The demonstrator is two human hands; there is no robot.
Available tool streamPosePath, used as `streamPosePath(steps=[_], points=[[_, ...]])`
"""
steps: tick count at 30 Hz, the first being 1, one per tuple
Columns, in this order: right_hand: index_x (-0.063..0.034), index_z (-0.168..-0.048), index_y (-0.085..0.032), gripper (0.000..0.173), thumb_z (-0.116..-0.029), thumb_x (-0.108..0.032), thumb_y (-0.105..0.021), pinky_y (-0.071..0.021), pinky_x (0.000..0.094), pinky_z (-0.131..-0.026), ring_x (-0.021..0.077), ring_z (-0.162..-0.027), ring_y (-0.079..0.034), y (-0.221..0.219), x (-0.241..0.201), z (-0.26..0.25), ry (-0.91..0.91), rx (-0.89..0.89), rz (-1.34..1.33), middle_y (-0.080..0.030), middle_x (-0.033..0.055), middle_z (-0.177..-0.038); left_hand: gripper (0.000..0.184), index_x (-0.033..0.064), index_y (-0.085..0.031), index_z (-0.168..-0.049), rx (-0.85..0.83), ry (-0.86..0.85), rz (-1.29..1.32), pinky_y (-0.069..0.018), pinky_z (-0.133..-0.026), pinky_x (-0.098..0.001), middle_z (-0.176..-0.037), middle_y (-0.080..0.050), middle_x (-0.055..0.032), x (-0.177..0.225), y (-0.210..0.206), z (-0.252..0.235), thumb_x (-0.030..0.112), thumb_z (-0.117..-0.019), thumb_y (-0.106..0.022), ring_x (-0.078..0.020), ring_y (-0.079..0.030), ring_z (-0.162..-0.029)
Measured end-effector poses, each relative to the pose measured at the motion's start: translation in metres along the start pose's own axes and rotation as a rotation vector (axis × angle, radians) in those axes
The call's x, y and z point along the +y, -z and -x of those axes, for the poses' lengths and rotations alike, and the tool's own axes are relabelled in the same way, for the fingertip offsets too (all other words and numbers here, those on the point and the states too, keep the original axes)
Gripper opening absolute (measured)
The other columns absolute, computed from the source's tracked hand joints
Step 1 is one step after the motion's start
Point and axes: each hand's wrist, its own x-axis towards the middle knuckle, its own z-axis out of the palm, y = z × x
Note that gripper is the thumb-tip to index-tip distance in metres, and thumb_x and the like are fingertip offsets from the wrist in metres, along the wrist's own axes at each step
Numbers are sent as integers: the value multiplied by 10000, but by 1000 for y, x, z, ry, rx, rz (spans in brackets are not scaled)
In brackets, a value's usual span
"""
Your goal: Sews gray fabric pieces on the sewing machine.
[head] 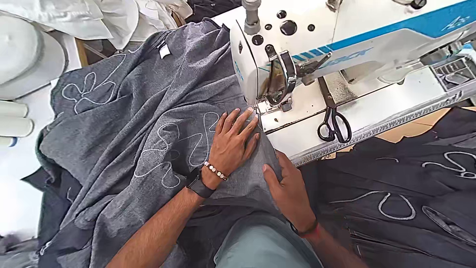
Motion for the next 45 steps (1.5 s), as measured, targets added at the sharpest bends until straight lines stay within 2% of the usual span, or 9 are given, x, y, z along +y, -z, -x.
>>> streamPosePath(steps=[4, 8, 10, 12, 18, 27, 32, 38, 45], points=[[-20, -1337, -648, 381, -1000, -178, -569, -570, 215, -639, 21, -727, -671, 1, 0, -7, 26, 67, -35, -746, 18, -920, 443, 260, -645, -1409, 78, -57, -29, -250, -1225, -511, -1556, -504, -10, -5, 1, -6, 429, -1056, -435, -283, -356, -1493], [-99, -1367, -650, 417, -979, -224, -560, -519, 276, -560, 61, -601, -602, -8, 12, -27, 6, 85, 134, -701, 0, -789, 391, 233, -702, -1323, 114, -127, -70, -292, -1196, -496, -1504, -547, -36, -10, 1, -8, 381, -1044, -470, -295, -399, -1455], [-118, -1425, -596, 481, -968, -267, -571, -508, 337, -535, 116, -559, -580, -10, 13, -29, -18, 44, 241, -655, 2, -715, 396, 176, -681, -1338, 104, -102, -52, -304, -1213, -496, -1526, -527, -62, -2, -1, -4, 312, -1044, -452, -307, -383, -1480], [-87, -1443, -556, 563, -928, -311, -603, -555, 397, -560, 162, -604, -655, -8, 6, -20, -29, -37, 335, -688, 18, -727, 476, 157, -596, -1446, 63, -34, -18, -279, -1247, -468, -1605, -444, -48, 6, -4, 1, 296, -1039, -391, -283, -326, -1526], [-47, -1391, -609, 479, -960, -245, -547, -533, 300, -533, 78, -589, -623, 0, -11, -5, -5, -35, 248, -689, -16, -744, 500, 255, -568, -1486, -5, -69, -7, -220, -1254, -504, -1631, -408, -6, -10, 2, 1, 419, -1055, -375, -271, -300, -1534], [-112, -1395, -638, 488, -937, -246, -538, -485, 331, -510, 104, -543, -571, -4, -8, -27, 5, -7, 379, -642, -22, -668, 449, 323, -618, -1433, 19, -96, -37, -251, -1204, -498, -1572, -477, -1, -19, 6, -5, 417, -1039, -423, -275, -363, -1476], [-125, -1372, -662, 488, -912, -235, -543, -386, 311, -457, 87, -479, -442, -3, -9, -36, 25, 36, 431, -502, -62, -576, 426, 309, -646, -1405, 41, -122, -39, -253, -1200, -500, -1524, -527, -24, -20, 6, -8, 403, -1038, -449, -294, -392, -1452], [-164, -1319, -711, 447, -896, -252, -595, -427, 320, -475, 90, -515, -531, -7, -5, -50, 19, 139, 451, -627, -40, -640, 413, 303, -662, -1386, 61, -130, -41, -254, -1180, -498, -1471, -565, -38, -18, 6, -10, 399, -1033, -470, -294, -419, -1415], [-204, -1202, -725, 323, -884, -230, -674, -426, 351, -466, 123, -520, -543, -19, -6, -73, -20, 222, 467, -609, -41, -647, 381, 285, -708, -1320, 71, -171, -63, -267, -1165, -505, -1431, -588, -55, -22, 8, -14, 413, -1036, -489, -296, -440, -1391]])
